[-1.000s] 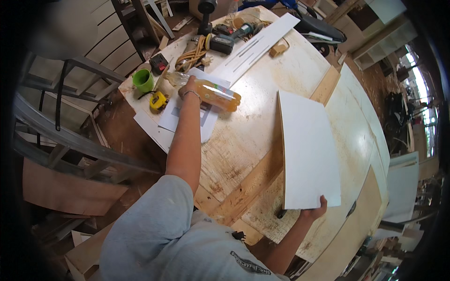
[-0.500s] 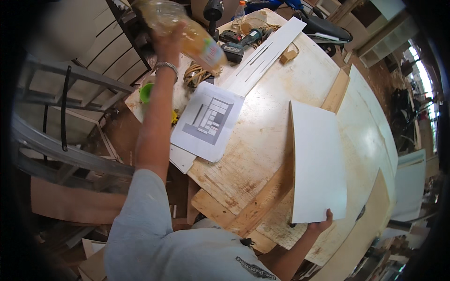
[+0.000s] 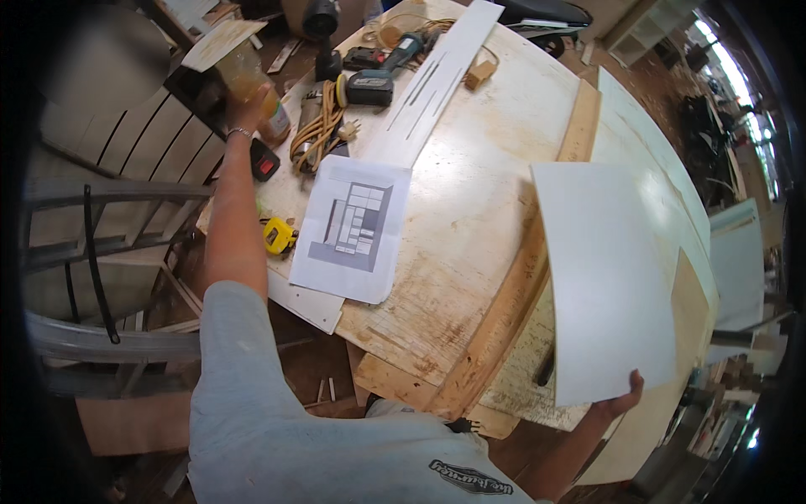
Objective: The person places a wooden panel on a table saw, guides it through the saw blade to cut it into two pieces, and then uses a measuring tape to check the dimensions of another piece of wood while using a hammer to position it on a workbench.
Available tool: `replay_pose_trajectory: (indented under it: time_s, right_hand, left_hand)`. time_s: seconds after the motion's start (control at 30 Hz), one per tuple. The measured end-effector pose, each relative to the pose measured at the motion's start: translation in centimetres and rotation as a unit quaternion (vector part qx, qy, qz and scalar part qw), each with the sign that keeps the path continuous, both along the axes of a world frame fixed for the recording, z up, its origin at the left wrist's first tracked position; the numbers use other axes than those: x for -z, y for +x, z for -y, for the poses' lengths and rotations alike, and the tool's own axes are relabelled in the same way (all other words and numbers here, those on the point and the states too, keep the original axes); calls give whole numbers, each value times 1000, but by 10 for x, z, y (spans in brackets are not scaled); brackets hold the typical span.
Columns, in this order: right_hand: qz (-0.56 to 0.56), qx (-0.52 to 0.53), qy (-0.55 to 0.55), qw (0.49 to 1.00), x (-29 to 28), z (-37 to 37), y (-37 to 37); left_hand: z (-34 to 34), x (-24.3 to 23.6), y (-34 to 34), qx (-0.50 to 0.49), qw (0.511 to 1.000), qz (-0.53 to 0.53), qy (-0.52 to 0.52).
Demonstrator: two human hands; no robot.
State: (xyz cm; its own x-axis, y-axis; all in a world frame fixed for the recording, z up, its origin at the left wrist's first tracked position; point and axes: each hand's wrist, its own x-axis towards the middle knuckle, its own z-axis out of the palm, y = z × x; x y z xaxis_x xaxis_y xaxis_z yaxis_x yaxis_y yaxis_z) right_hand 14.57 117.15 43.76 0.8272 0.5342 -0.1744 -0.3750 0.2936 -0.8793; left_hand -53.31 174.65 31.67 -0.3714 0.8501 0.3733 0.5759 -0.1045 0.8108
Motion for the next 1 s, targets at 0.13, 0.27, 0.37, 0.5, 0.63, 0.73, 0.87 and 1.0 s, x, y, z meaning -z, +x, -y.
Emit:
replay_pose_trajectory:
  time_s: [0.13,0.27,0.37,0.5,0.63,0.73,0.87,1.0]
  right_hand:
    - [4,122,32,992,-54,63,1]
    - [184,313,42,931,-91,160,48]
    - [209,442,21,872,-147,197,27]
    - [308,662,-154,666,-155,275,17]
    - [276,738,-199,582,-149,403,-12]
    - [212,788,-265,514,-120,486,-25]
    - [136,819,-313,462,-32,610,-31]
    - [-48,819,-330,466,94,695,-26]
  left_hand:
    - [16,2,-8,4,999,-49,12]
    - [111,19,68,-143,979,132,69]
    - [223,58,164,-8,972,81,222]
    - [411,79,389,217,970,110,-16]
    - [473,25,472,496,867,36,-5]
    - [432,44,489,488,871,-34,-50]
    - [403,32,482,463,871,-157,-50]
    - [419,23,458,447,874,-131,-142]
